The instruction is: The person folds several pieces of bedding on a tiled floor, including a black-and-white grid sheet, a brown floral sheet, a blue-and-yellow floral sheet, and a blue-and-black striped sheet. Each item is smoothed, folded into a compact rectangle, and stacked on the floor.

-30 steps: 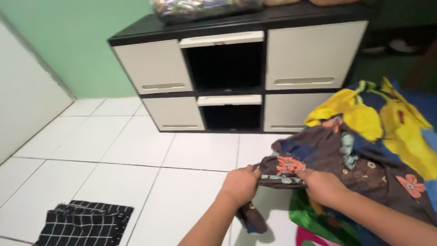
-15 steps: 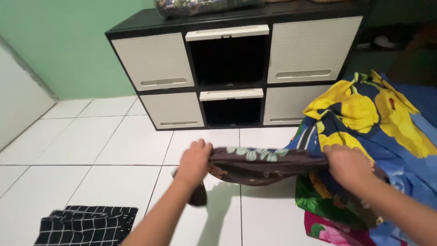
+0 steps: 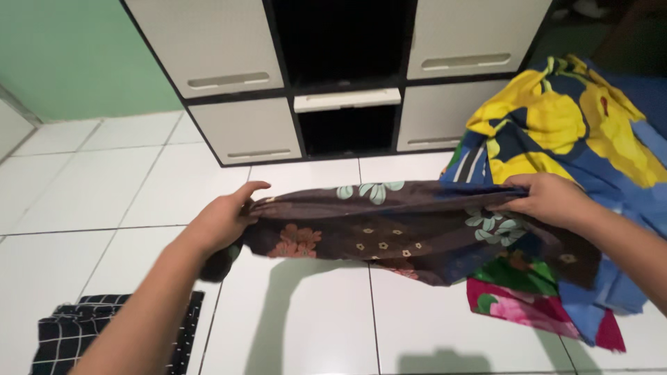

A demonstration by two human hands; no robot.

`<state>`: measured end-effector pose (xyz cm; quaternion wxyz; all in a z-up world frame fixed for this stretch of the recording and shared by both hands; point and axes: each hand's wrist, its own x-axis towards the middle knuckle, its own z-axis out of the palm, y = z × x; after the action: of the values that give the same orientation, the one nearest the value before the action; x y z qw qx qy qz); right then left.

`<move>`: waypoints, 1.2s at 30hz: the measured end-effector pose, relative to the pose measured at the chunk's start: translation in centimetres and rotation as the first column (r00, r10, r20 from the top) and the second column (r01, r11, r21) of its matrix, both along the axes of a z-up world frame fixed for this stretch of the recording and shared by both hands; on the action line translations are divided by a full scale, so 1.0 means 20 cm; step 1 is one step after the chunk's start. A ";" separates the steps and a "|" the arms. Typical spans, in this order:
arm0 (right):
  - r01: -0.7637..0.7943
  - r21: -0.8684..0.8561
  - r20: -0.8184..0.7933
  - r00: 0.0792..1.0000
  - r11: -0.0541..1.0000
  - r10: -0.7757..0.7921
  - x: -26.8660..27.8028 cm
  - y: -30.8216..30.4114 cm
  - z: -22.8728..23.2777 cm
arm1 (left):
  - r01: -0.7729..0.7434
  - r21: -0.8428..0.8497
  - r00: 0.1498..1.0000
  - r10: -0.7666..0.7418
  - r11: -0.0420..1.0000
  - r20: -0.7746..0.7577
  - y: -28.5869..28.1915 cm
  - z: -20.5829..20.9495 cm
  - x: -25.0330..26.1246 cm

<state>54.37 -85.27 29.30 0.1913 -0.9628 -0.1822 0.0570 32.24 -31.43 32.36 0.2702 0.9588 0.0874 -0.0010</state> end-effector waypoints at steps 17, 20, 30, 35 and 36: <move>-0.002 0.334 0.434 0.888 0.943 -0.151 0.31 0.28 0.14 | -0.373 0.480 0.706 -0.092 0.794 0.702 0.06 -0.01 0.39; -0.135 0.333 0.437 0.899 0.933 -0.026 0.27 0.20 0.26 | -0.289 0.349 0.598 -0.117 0.892 0.793 0.13 0.13 0.32; -0.277 -0.069 -0.212 0.943 0.958 0.257 -0.06 0.03 -0.06 | 0.094 0.252 0.966 -0.150 0.963 0.211 0.06 -0.06 -0.20; 0.021 0.093 -0.501 0.865 0.995 0.028 0.11 -0.03 0.07 | 0.094 -0.227 0.991 -0.112 0.969 -0.067 0.15 0.19 -0.23; 0.020 0.232 -0.490 0.866 0.973 0.099 0.15 -0.04 0.09 | 0.116 -0.317 0.988 -0.141 0.941 -0.056 0.17 0.25 -0.21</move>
<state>57.34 -86.13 31.19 0.3403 -0.8828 -0.1518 0.2861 28.05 -28.12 37.38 0.4145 0.9068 0.0339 -0.0697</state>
